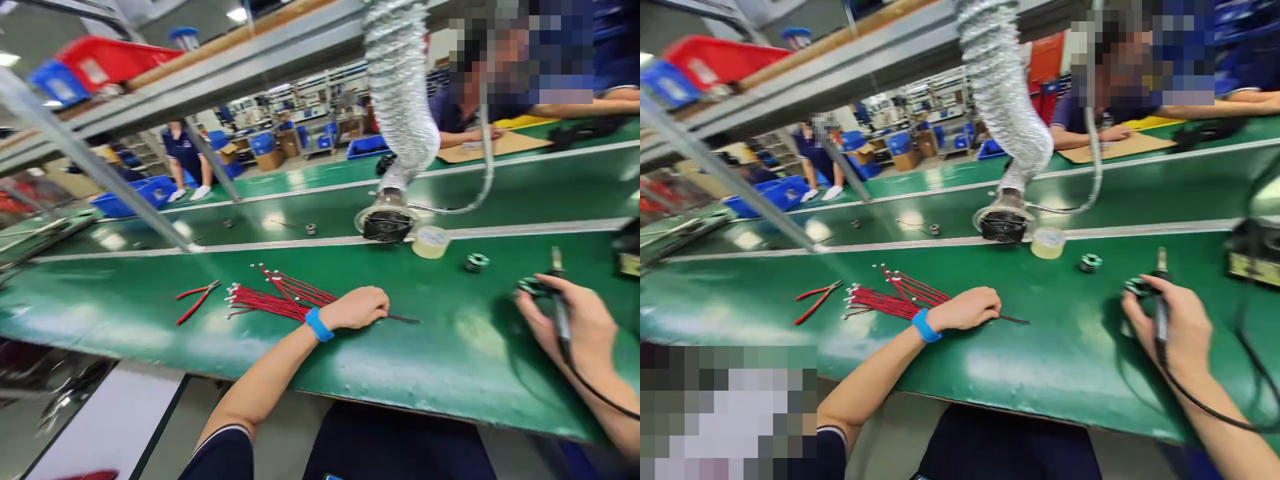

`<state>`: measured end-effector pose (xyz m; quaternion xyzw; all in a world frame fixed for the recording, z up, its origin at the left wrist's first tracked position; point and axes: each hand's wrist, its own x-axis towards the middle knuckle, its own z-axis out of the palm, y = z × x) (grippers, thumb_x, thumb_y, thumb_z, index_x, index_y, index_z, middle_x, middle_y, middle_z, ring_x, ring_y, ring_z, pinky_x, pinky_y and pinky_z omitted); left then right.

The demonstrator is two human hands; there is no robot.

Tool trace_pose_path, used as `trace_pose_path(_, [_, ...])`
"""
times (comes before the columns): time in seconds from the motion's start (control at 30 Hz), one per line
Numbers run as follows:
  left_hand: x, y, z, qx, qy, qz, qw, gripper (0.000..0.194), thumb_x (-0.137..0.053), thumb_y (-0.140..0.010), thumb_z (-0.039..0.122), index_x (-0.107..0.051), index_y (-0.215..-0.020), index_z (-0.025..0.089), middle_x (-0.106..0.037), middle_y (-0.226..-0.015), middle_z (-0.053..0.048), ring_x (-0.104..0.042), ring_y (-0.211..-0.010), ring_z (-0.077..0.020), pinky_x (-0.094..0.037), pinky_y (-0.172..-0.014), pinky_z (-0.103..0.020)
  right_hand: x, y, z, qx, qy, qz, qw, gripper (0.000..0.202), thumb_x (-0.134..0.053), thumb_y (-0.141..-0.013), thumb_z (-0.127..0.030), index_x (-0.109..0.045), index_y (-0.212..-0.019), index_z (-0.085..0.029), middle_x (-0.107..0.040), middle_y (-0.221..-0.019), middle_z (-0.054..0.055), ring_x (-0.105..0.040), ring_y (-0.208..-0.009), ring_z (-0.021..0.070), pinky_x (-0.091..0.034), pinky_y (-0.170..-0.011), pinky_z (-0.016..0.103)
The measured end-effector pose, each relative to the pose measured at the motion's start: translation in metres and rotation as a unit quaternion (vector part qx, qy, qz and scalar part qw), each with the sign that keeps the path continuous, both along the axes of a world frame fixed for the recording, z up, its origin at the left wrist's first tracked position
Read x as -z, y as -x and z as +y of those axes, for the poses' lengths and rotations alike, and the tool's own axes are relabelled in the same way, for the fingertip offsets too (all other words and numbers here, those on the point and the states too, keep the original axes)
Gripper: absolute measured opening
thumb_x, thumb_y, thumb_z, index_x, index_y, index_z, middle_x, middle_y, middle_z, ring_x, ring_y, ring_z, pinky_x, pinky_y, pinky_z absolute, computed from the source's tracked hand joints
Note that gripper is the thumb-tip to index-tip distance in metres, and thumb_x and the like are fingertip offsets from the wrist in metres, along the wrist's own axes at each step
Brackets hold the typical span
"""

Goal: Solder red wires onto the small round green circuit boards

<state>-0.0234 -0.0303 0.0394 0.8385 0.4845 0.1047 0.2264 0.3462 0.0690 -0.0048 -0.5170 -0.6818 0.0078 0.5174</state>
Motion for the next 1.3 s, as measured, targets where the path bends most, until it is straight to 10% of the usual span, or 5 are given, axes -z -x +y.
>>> trace_pose_path(0.4, [-0.004, -0.014, 0.035, -0.061, -0.048, -0.009, 0.997, 0.007, -0.059, -0.099, 0.021, -0.062, -0.105, 0.021, -0.067, -0.105, -0.005, -0.060, -0.097, -0.0226, -0.046, -0.087, -0.033, 0.008, 0.072, -0.073, -0.228, 0.041, -0.052, 0.971, 0.030, -0.059, -0.100, -0.024, -0.060, -0.129, -0.024, -0.065, -0.113, 0.009, -0.067, -0.096, 0.0230, -0.055, -0.083, 0.036])
trace_pose_path(0.53, [0.002, -0.032, 0.050, -0.089, -0.074, 0.022, 0.993, 0.026, -0.073, -0.093, 0.031, -0.063, -0.114, 0.019, -0.065, -0.104, -0.007, -0.060, -0.099, -0.0255, -0.047, -0.087, -0.036, 0.007, 0.087, -0.080, -0.256, 0.079, -0.065, 0.961, 0.032, -0.055, -0.100, -0.019, -0.057, -0.132, -0.024, -0.063, -0.114, 0.008, -0.066, -0.098, 0.0230, -0.055, -0.085, 0.036])
trace_pose_path(0.7, [0.014, -0.053, 0.062, -0.088, -0.055, -0.016, 0.994, 0.006, -0.063, -0.097, 0.019, -0.064, -0.092, 0.019, -0.063, -0.097, -0.005, -0.060, -0.094, -0.0217, -0.048, -0.085, -0.033, 0.005, 0.091, -0.080, -0.250, 0.090, -0.036, 0.963, 0.035, -0.059, -0.099, -0.021, -0.057, -0.133, -0.026, -0.062, -0.118, 0.008, -0.066, -0.099, 0.0234, -0.055, -0.087, 0.037])
trace_pose_path(1.3, [0.004, -0.054, 0.012, -0.195, 0.086, -0.314, 0.925, 0.023, -0.065, -0.092, 0.039, -0.069, -0.086, 0.017, -0.063, -0.074, 0.001, -0.052, -0.066, -0.0128, -0.041, -0.063, -0.025, 0.000, 0.108, -0.082, -0.290, 0.130, 0.075, 0.945, 0.041, -0.066, -0.093, -0.019, -0.058, -0.133, -0.026, -0.062, -0.123, 0.008, -0.065, -0.113, 0.0234, -0.056, -0.101, 0.039])
